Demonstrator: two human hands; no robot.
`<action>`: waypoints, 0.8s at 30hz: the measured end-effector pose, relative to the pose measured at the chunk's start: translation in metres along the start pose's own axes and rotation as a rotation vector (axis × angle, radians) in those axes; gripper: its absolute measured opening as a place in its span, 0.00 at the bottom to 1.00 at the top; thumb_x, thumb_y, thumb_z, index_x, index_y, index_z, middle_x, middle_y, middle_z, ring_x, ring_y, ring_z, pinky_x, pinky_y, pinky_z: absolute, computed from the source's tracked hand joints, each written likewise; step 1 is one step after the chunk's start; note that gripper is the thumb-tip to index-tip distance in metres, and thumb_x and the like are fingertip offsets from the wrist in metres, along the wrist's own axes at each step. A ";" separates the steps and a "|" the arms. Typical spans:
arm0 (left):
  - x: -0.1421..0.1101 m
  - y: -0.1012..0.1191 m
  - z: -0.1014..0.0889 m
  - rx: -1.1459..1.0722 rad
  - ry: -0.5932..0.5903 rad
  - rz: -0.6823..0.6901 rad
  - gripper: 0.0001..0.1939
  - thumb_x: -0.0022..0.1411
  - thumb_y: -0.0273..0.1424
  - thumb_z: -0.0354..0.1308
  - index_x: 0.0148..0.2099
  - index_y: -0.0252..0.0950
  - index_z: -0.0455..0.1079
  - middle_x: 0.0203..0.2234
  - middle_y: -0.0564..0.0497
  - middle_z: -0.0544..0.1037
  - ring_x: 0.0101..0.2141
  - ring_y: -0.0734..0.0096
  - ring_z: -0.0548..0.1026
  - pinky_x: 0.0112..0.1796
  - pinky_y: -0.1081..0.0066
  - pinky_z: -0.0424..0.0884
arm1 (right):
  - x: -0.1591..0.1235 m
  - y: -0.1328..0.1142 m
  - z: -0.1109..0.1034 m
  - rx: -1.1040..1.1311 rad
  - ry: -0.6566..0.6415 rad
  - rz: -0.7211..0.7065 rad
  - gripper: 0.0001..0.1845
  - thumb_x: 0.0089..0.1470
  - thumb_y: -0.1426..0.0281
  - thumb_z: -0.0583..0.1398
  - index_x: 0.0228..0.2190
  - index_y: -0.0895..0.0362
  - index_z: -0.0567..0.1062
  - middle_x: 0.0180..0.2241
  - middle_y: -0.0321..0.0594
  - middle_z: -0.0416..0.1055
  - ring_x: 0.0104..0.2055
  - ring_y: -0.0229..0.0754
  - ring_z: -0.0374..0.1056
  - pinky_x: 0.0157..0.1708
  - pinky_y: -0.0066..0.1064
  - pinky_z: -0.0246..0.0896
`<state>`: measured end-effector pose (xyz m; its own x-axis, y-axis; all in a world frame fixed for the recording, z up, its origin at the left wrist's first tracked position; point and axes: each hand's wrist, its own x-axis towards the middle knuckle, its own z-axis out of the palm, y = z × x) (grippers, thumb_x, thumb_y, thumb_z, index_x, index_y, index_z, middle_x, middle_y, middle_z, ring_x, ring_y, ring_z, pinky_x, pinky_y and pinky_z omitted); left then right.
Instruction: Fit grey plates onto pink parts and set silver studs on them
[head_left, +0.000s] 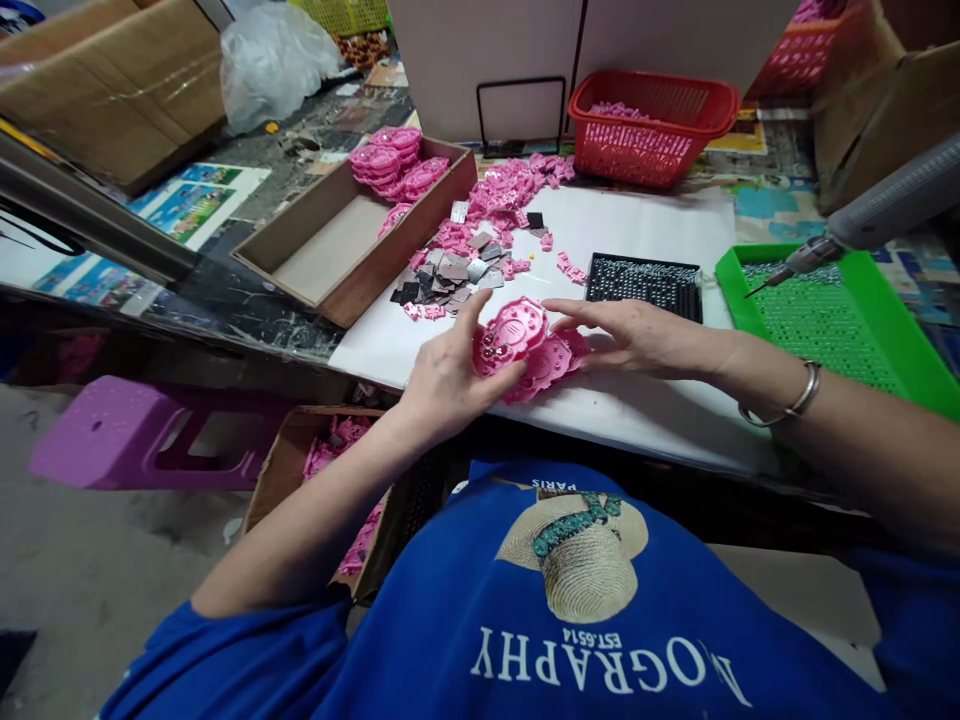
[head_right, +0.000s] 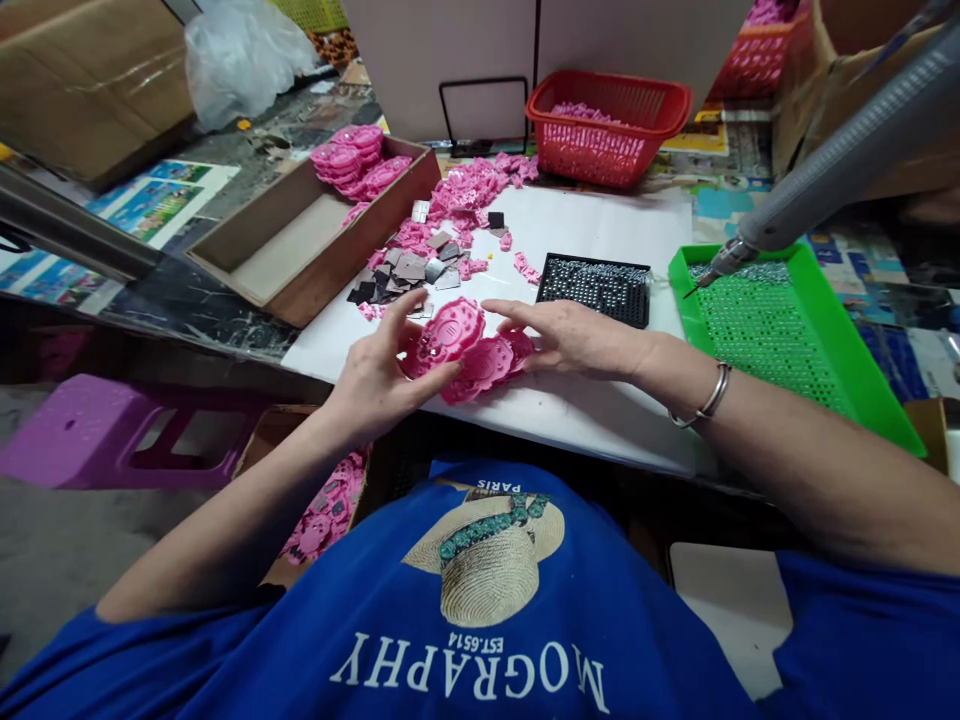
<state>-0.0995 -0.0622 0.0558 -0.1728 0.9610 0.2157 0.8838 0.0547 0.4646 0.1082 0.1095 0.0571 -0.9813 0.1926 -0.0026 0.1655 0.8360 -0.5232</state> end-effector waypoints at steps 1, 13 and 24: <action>0.001 -0.005 -0.002 0.009 0.026 -0.014 0.41 0.58 0.45 0.60 0.67 0.32 0.52 0.37 0.47 0.78 0.34 0.64 0.77 0.38 0.65 0.74 | 0.000 0.000 -0.001 -0.012 -0.003 -0.003 0.39 0.58 0.63 0.60 0.67 0.49 0.53 0.53 0.43 0.73 0.50 0.46 0.71 0.52 0.40 0.66; -0.003 -0.037 0.010 0.239 0.090 -0.149 0.32 0.59 0.45 0.59 0.61 0.36 0.62 0.48 0.45 0.78 0.46 0.58 0.78 0.46 0.64 0.73 | 0.019 -0.011 0.015 -0.191 0.073 -0.329 0.32 0.58 0.60 0.61 0.60 0.60 0.65 0.54 0.53 0.70 0.57 0.51 0.64 0.58 0.48 0.57; -0.001 -0.029 0.026 0.346 0.014 -0.031 0.32 0.61 0.43 0.57 0.62 0.29 0.62 0.49 0.40 0.77 0.47 0.54 0.74 0.49 0.60 0.71 | -0.043 -0.006 -0.028 -0.055 -0.017 -0.132 0.32 0.60 0.61 0.59 0.64 0.45 0.60 0.59 0.45 0.64 0.58 0.48 0.65 0.54 0.43 0.66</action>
<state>-0.1135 -0.0573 0.0195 -0.2057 0.9538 0.2190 0.9726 0.1746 0.1533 0.1517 0.1107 0.0838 -0.9963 0.0707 0.0481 0.0397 0.8804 -0.4725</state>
